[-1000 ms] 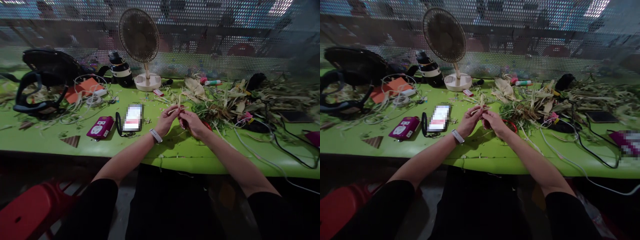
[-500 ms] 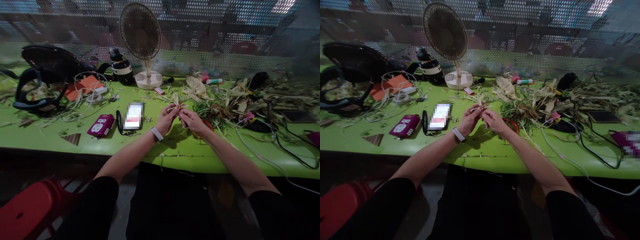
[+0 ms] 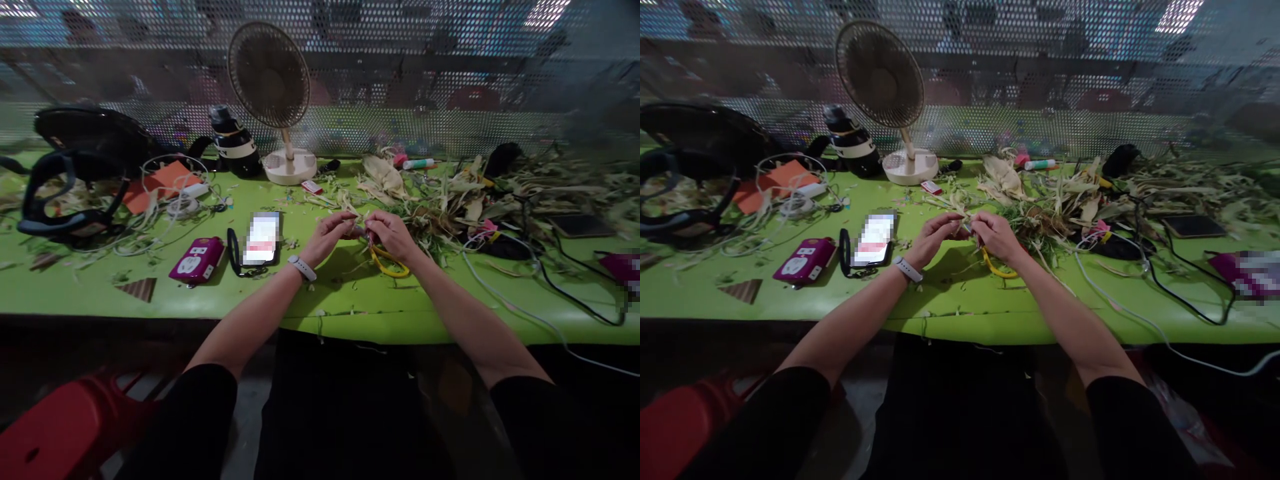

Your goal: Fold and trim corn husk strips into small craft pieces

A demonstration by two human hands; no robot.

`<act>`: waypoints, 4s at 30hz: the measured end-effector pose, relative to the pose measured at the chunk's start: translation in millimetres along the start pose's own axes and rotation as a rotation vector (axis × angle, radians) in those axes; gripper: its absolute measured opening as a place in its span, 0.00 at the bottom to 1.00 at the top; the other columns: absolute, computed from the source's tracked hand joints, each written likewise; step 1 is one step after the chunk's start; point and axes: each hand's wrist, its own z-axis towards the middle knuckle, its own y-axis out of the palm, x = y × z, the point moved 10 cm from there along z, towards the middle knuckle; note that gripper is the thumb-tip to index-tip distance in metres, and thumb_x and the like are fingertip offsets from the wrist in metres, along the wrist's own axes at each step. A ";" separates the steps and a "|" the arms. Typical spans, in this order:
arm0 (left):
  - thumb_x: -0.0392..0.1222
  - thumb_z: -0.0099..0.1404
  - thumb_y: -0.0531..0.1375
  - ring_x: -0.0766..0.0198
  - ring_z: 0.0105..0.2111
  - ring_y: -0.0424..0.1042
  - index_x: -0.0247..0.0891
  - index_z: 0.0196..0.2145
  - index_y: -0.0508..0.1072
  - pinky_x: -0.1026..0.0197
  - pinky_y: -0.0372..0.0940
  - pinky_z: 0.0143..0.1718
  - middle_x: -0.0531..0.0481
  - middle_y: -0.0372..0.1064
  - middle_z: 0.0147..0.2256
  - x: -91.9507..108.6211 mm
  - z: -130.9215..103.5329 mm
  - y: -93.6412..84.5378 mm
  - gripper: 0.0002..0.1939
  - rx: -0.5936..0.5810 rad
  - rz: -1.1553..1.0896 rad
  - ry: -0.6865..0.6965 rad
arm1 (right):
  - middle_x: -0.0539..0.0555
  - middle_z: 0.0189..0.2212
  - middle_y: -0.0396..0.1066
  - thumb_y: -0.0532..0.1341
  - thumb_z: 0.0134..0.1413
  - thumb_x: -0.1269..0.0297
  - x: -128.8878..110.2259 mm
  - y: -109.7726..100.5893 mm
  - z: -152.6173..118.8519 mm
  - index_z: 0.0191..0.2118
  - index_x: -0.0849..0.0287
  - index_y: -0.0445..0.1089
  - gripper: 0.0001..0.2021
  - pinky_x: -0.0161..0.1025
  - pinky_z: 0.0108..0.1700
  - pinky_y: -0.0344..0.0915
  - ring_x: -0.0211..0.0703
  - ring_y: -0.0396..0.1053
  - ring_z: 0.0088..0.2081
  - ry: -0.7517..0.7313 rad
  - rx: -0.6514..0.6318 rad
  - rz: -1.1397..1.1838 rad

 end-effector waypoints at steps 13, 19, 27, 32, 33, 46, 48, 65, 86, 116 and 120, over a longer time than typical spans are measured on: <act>0.54 0.57 0.66 0.64 0.40 0.69 0.38 0.33 0.76 0.62 0.62 0.46 0.51 0.72 0.34 7.1 -0.8 -1.3 0.16 0.060 0.052 0.076 | 0.54 0.28 0.69 0.55 0.55 0.64 -32.1 10.5 -10.2 0.27 0.56 0.65 0.07 0.40 0.40 0.61 0.44 0.66 0.33 -0.412 -0.031 -0.393; 0.59 0.52 0.69 0.70 0.28 0.61 0.36 0.30 0.74 0.65 0.57 0.31 0.53 0.68 0.27 3.4 2.5 5.6 0.22 -0.001 0.029 0.109 | 0.53 0.27 0.67 0.57 0.54 0.58 -27.9 1.9 -8.2 0.25 0.56 0.63 0.11 0.40 0.37 0.59 0.43 0.64 0.32 -0.319 0.006 -0.371; 0.56 0.51 0.70 0.70 0.32 0.66 0.37 0.33 0.76 0.65 0.61 0.37 0.53 0.71 0.30 -8.8 1.7 12.3 0.20 -0.048 -0.101 0.046 | 0.46 0.15 0.53 0.54 0.57 0.39 11.2 5.2 2.3 0.18 0.56 0.56 0.27 0.36 0.27 0.49 0.34 0.51 0.21 0.080 -0.047 -0.048; 0.53 0.51 0.71 0.71 0.32 0.67 0.38 0.34 0.76 0.66 0.61 0.38 0.54 0.73 0.32 -18.6 3.0 12.1 0.18 -0.051 -0.209 -0.004 | 0.46 0.14 0.53 0.53 0.59 0.41 20.7 -1.3 0.8 0.18 0.56 0.57 0.27 0.37 0.26 0.47 0.34 0.51 0.19 0.155 0.007 -0.029; 0.52 0.52 0.71 0.71 0.33 0.68 0.38 0.34 0.76 0.66 0.61 0.38 0.54 0.73 0.32 -16.5 3.0 12.0 0.18 -0.053 -0.210 0.013 | 0.46 0.14 0.52 0.53 0.59 0.41 22.8 -1.8 0.4 0.18 0.56 0.56 0.27 0.37 0.26 0.47 0.34 0.50 0.19 0.174 0.011 -0.026; 0.56 0.48 0.72 0.65 0.36 0.73 0.36 0.34 0.79 0.60 0.64 0.46 0.49 0.77 0.33 -18.2 -2.2 21.9 0.23 -0.104 -0.143 -0.061 | 0.45 0.17 0.52 0.54 0.56 0.48 4.3 5.6 2.0 0.19 0.56 0.55 0.22 0.37 0.28 0.48 0.33 0.51 0.22 0.001 0.023 -0.101; 0.58 0.47 0.72 0.65 0.37 0.73 0.36 0.34 0.79 0.59 0.64 0.47 0.49 0.77 0.33 -16.5 -2.6 23.6 0.24 -0.118 -0.126 -0.054 | 0.45 0.17 0.52 0.55 0.56 0.46 7.7 9.0 2.8 0.19 0.56 0.55 0.23 0.37 0.27 0.47 0.33 0.50 0.23 0.028 -0.016 -0.058; 0.57 0.46 0.73 0.69 0.28 0.70 0.35 0.30 0.80 0.63 0.66 0.35 0.49 0.76 0.29 -29.8 -15.1 34.2 0.22 -0.243 -0.138 -0.240 | 0.53 0.35 0.75 0.59 0.56 0.44 17.7 10.0 1.0 0.36 0.58 0.74 0.20 0.37 0.39 0.66 0.41 0.69 0.38 0.208 -0.113 0.319; 0.47 0.44 0.75 0.73 0.24 0.64 0.35 0.28 0.79 0.66 0.59 0.26 0.52 0.72 0.27 -34.5 -18.0 29.8 0.16 -0.240 -0.310 -0.365 | 0.57 0.51 0.75 0.73 0.43 0.53 5.1 38.3 -10.2 0.29 0.60 0.79 0.14 0.42 0.50 0.70 0.45 0.73 0.49 0.231 -0.351 0.674; 0.45 0.55 0.59 0.63 0.22 0.66 0.37 0.24 0.68 0.59 0.58 0.27 0.49 0.66 0.19 -29.0 -20.8 50.1 0.09 -0.301 -0.322 -0.268 | 0.46 0.17 0.68 0.70 0.41 0.41 9.4 40.0 -8.1 0.28 0.60 0.73 0.23 0.34 0.22 0.64 0.35 0.66 0.18 0.162 -0.256 0.486; 0.46 0.57 0.58 0.63 0.22 0.65 0.36 0.21 0.69 0.59 0.58 0.27 0.48 0.66 0.19 -30.9 -23.0 55.1 0.12 -0.330 -0.321 -0.277 | 0.48 0.19 0.69 0.70 0.42 0.43 7.3 36.8 -7.6 0.27 0.60 0.74 0.22 0.34 0.25 0.64 0.35 0.66 0.22 0.147 -0.227 0.450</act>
